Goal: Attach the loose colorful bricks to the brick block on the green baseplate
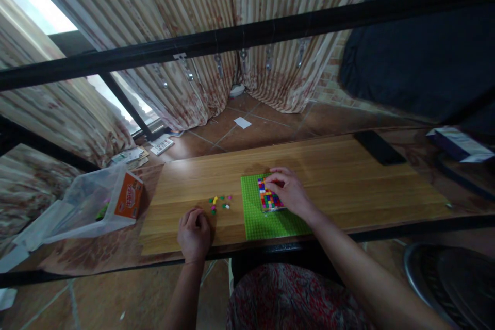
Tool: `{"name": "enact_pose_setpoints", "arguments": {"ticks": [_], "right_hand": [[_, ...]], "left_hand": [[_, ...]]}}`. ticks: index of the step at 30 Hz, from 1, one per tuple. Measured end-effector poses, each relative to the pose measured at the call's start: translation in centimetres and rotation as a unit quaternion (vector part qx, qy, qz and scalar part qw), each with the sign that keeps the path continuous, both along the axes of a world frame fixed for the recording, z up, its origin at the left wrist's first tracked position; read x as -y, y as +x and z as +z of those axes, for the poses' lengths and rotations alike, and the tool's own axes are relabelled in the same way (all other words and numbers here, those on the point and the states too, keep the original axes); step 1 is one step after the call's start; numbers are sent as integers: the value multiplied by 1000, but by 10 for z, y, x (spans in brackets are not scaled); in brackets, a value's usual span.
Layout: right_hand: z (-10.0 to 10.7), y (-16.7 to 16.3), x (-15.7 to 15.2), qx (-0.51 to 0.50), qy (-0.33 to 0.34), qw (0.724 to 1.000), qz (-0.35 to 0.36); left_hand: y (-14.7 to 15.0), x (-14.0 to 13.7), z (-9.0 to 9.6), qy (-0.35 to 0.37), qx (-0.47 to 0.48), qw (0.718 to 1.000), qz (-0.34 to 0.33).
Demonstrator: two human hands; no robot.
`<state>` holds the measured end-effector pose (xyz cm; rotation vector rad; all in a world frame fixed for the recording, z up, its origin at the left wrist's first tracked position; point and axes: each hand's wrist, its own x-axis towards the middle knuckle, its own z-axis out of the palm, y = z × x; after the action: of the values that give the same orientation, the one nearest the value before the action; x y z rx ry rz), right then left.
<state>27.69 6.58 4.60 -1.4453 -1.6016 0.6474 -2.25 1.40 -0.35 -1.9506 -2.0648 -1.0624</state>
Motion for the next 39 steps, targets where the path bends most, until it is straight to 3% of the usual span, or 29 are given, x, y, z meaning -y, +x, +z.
{"name": "enact_pose_setpoints", "arguments": {"ticks": [8, 20, 27, 35, 39], "right_hand": [[-4, -3, -2, -96, -76, 992, -5], [-2, -3, -7, -48, -73, 996, -12], [-4, 2, -8, -83, -78, 993, 10], [9, 10, 2, -128, -7, 987, -97], [33, -7, 26, -99, 56, 991, -72]], "left_hand": [[0, 0, 1, 1, 2, 1000, 3], [1, 1, 0, -13, 14, 1000, 1], [1, 0, 1, -4, 15, 1000, -1], [1, 0, 0, 5, 10, 1000, -3], [2, 0, 0, -3, 12, 1000, -2]]}}
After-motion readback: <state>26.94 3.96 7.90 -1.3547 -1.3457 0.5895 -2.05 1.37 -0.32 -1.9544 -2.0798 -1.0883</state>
